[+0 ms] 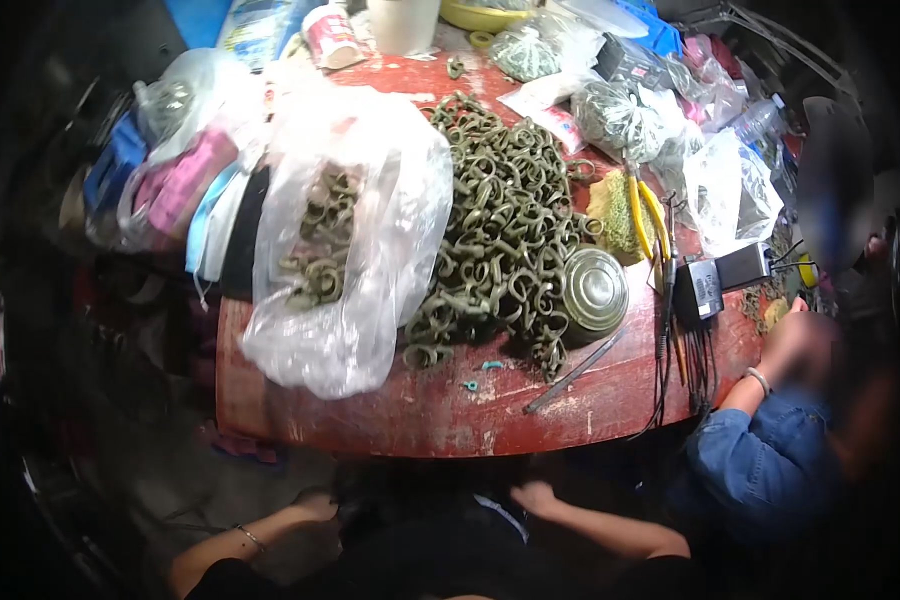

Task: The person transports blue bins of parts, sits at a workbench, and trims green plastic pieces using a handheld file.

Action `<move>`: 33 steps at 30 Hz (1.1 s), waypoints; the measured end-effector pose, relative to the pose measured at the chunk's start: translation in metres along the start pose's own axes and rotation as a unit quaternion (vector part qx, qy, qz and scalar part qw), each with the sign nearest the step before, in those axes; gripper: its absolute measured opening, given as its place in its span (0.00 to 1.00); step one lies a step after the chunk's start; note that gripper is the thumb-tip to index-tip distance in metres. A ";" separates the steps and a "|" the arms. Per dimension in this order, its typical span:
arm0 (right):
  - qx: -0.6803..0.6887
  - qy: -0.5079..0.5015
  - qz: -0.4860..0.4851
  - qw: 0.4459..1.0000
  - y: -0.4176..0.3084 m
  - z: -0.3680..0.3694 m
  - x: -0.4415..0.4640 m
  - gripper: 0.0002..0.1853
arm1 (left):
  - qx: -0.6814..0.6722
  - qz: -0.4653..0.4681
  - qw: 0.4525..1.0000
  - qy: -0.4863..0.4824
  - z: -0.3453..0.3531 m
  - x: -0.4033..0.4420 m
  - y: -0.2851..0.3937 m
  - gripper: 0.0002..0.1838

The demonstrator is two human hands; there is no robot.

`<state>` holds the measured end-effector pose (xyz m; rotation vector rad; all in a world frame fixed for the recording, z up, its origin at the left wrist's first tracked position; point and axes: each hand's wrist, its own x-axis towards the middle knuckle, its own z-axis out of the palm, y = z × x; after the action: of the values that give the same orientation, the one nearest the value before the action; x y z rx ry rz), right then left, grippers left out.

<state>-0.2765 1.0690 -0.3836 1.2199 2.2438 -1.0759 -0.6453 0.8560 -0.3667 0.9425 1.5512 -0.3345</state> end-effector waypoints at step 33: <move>0.791 -0.150 -0.457 0.377 -0.182 -0.167 -0.115 0.05 | 0.006 0.194 0.780 0.595 -0.094 0.109 0.049 0.21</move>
<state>-0.3576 1.0733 -0.1234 -0.4529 0.6776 -3.7214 -0.6681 0.9916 -0.4317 1.5894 2.3747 0.7179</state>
